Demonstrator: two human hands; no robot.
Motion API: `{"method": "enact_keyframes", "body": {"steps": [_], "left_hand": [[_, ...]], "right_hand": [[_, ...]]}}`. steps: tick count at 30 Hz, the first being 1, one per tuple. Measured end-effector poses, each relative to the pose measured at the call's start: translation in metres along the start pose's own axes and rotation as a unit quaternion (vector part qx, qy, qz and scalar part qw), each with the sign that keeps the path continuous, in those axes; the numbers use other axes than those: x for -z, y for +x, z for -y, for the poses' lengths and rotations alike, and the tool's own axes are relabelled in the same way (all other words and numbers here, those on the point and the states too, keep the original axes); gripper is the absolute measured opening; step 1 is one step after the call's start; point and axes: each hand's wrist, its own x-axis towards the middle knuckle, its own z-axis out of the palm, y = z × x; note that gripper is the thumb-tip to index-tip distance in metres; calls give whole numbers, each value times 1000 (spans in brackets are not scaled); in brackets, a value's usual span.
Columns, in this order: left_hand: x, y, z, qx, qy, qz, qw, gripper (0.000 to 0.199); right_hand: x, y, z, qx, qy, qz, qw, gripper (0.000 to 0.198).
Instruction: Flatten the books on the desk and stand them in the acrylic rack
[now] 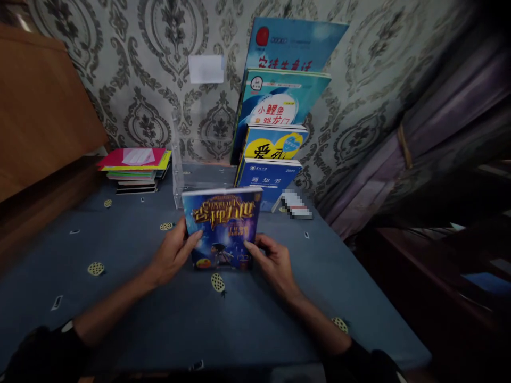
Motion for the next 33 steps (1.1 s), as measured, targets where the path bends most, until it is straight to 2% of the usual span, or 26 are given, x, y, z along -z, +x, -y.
{"method": "enact_keyframes", "body": {"steps": [2,4,7,11,16,19,22,27,33], "left_hand": [[-2,6,5,44,-23,24,998,31],[-4,7,16,79,51,68,993,31],[-8,2,32,108,221,101,964,25],[-11,-3,42,76,295,85,949,24],[-12,11,61,-13,299,69,952,39],[-15,24,76,-22,282,92,955,52],[-17,30,82,-32,266,119,956,52],[-17,20,76,-86,245,108,960,46],[-12,28,77,-60,237,121,962,53]], "right_hand": [[0,1,1,-53,-20,19,998,35],[0,1,-2,-79,-99,41,991,28],[-3,0,-11,-46,-219,51,973,22],[-5,-2,-18,25,-254,59,965,20],[-8,2,-22,64,-235,83,966,28],[-11,3,-24,70,-219,82,970,31],[-11,-4,-19,51,-204,80,974,31],[-8,-20,-7,46,-162,113,979,23],[-16,-6,-23,67,-200,98,973,40]]}}
